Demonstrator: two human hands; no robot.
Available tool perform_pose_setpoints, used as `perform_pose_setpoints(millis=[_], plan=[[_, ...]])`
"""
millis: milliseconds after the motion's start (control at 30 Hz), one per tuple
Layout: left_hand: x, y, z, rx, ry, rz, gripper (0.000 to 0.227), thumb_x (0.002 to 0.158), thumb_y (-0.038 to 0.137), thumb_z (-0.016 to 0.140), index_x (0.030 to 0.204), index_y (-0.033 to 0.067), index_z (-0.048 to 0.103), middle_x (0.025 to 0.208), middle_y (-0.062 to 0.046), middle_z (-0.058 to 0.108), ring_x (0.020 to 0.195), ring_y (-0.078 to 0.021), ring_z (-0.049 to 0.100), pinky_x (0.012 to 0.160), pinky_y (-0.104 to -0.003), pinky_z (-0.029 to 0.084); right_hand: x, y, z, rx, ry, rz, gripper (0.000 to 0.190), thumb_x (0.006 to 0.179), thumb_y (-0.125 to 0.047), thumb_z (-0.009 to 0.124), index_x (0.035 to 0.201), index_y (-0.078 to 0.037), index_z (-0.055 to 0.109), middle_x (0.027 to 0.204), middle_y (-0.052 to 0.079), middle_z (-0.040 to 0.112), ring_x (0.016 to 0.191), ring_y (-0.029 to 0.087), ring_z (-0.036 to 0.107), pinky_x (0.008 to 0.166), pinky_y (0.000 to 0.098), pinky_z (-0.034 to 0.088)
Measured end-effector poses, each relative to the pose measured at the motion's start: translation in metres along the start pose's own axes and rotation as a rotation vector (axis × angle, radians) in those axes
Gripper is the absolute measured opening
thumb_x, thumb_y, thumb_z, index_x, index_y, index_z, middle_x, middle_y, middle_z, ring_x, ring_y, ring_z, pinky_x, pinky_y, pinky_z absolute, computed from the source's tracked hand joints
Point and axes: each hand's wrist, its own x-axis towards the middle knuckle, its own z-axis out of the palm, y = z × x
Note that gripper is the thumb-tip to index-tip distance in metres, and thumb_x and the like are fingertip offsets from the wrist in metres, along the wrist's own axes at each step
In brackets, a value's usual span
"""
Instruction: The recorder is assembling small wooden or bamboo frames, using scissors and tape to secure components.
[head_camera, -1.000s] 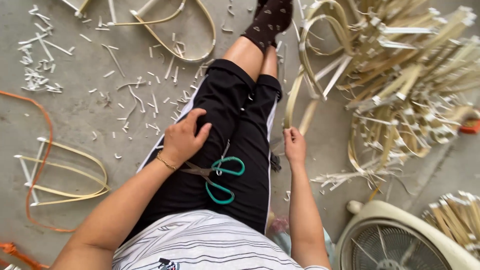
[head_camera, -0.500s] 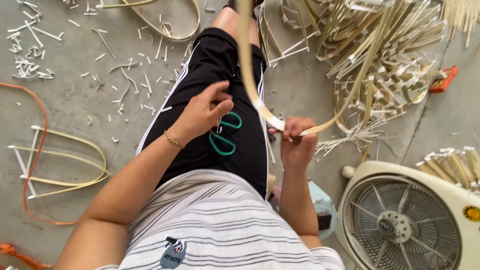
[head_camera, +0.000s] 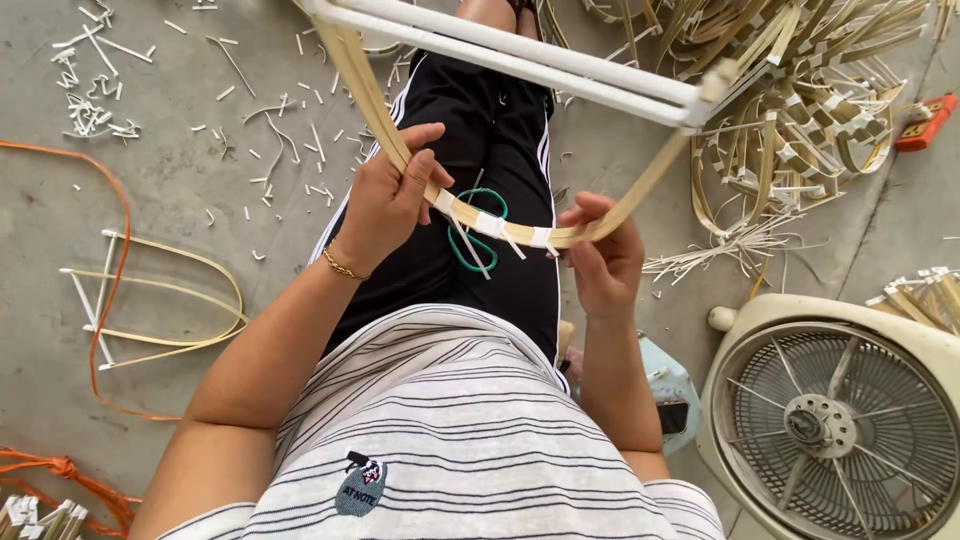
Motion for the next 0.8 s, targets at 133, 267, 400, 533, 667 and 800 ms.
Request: perform_pose_setpoints(millis=[133, 267, 400, 533, 667, 800], plan=[[0.0, -0.001, -0.007, -0.132, -0.075, -0.074, 0.034, 0.111, 0.015, 0.049, 0.142, 0.002, 0.055, 0.084, -0.002, 0.073, 0.053, -0.003, 0.054, 0.048, -0.019, 0.046, 0.01, 0.019, 0.003, 0.445, -0.029, 0.137, 0.046, 0.099, -0.018, 0.061, 0.141, -0.001, 0.052, 0.125, 0.013, 0.064, 0.088, 0.012, 0.062, 0.074, 0.0224, 0.053], [0.001, 0.002, -0.005, 0.064, -0.119, 0.045, 0.029, 0.109, 0.015, 0.055, 0.135, 0.0041, 0.054, 0.079, -0.003, 0.072, 0.062, -0.0045, 0.061, 0.058, -0.021, 0.05, 0.0, 0.043, 0.028, 0.379, -0.28, 0.631, 0.048, 0.102, -0.022, 0.061, 0.145, 0.0, 0.053, 0.128, 0.008, 0.066, 0.081, 0.006, 0.061, 0.078, 0.0261, 0.057], [0.012, -0.01, -0.013, 0.084, -0.22, 0.092, 0.016, 0.111, 0.018, 0.057, 0.116, 0.0054, 0.065, 0.077, -0.003, 0.071, 0.072, -0.007, 0.069, 0.067, -0.025, 0.057, -0.004, 0.02, 0.066, -0.184, -0.44, 0.448, 0.026, 0.102, -0.017, 0.07, 0.121, 0.001, 0.068, 0.102, 0.009, 0.073, 0.089, 0.014, 0.069, 0.082, 0.0309, 0.059], [0.02, 0.012, -0.008, 0.212, -0.328, -0.064, 0.02, 0.105, 0.022, 0.058, 0.113, 0.0083, 0.071, 0.072, -0.003, 0.072, 0.064, -0.0087, 0.062, 0.059, -0.028, 0.049, 0.026, -0.026, 0.105, -0.62, -0.516, -0.17, 0.016, 0.096, -0.022, 0.076, 0.106, -0.012, 0.07, 0.089, 0.007, 0.069, 0.076, 0.016, 0.07, 0.07, 0.027, 0.059], [0.024, 0.017, -0.002, 0.257, -0.488, -0.088, 0.023, 0.105, 0.027, 0.059, 0.113, 0.0094, 0.071, 0.072, 0.001, 0.072, 0.066, -0.004, 0.067, 0.063, -0.024, 0.054, 0.032, -0.027, 0.122, -1.012, -0.935, -0.186, 0.019, 0.092, -0.021, 0.074, 0.109, -0.012, 0.074, 0.076, 0.005, 0.067, 0.067, 0.025, 0.066, 0.063, 0.0384, 0.053], [0.021, -0.006, -0.007, 0.115, -0.41, -0.11, 0.026, 0.105, 0.026, 0.062, 0.124, 0.0116, 0.073, 0.081, 0.004, 0.066, 0.071, -0.004, 0.061, 0.066, -0.023, 0.054, 0.028, -0.012, 0.105, -0.84, -0.852, -0.239, 0.012, 0.091, -0.022, 0.074, 0.097, -0.011, 0.071, 0.082, 0.004, 0.066, 0.073, 0.025, 0.065, 0.066, 0.037, 0.052]])
